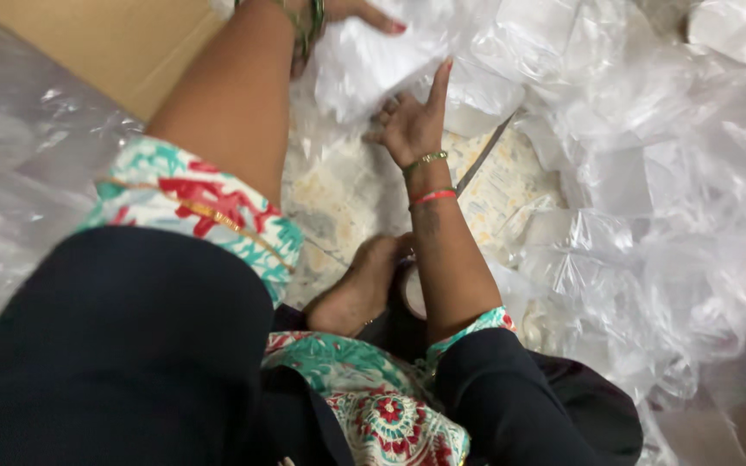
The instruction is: The person sits on the floor and packs plastic-wrapped containers one at a time into a cardboard box, arranging them in rows and pressing the plastic lining flat inside the box.
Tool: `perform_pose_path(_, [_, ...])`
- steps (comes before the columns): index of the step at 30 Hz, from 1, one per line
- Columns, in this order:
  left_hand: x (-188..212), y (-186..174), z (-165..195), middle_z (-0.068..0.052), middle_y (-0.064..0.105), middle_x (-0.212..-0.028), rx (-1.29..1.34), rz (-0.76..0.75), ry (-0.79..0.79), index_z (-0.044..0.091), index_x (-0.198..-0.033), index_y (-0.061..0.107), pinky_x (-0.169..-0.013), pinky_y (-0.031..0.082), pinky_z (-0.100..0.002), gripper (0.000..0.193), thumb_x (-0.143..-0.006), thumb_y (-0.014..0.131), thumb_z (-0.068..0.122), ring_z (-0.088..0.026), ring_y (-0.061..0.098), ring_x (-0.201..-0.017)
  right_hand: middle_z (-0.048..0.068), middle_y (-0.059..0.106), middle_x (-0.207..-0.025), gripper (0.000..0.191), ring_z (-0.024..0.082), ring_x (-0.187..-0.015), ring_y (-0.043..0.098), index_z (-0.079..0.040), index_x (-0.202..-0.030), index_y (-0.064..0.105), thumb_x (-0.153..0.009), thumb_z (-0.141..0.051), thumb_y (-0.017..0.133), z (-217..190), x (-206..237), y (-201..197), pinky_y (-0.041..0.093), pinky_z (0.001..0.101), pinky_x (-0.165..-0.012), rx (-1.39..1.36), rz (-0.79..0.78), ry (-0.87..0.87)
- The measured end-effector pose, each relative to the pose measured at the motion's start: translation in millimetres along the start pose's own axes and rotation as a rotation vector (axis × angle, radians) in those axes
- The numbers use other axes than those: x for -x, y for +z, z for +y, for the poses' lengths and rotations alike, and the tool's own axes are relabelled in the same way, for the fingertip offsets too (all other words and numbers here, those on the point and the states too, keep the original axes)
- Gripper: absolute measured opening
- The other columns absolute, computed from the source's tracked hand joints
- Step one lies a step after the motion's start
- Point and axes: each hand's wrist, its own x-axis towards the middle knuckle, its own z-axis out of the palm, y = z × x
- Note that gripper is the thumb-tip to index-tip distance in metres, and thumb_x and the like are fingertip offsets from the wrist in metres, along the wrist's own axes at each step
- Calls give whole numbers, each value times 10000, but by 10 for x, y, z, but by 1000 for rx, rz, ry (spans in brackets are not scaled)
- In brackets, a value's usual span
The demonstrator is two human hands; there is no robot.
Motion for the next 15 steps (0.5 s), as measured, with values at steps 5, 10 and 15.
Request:
perform_pose_path(5, [396,670,-332,-274,375,-1606,103,-198,-84,-22,-1551,372,-1163,345,-555,1370,-534,814,781,-407,352,-1488,190,390,-1628,1226,426,-1489,390,-61,-1624,234,-760,-910,423,254,810,-174,295,695,-1186,-16,-148,31])
perform_pose_path(10, [1082,1307,-633,-336,483,-1543,-119,-137,-77,-71,-1483,495,-1176,424,-514,1403,-551,552,976,-451,498,-1440,145,419,-1607,1050,356,-1484,411,-111,-1604,297,-847,-816,477,466,1532,-168,357,598,-1212,13,-18,-137])
perform_pose_path(15, [1534,1804,-598,-410,12,-1596,-168,138,55,-145,-1532,62,-1172,99,-652,1465,-697,655,902,-567,18,-1502,140,500,-1527,864,349,-1424,489,-112,-1544,394,-924,-695,541,345,2028,-169,399,559,-1199,21,-64,-185])
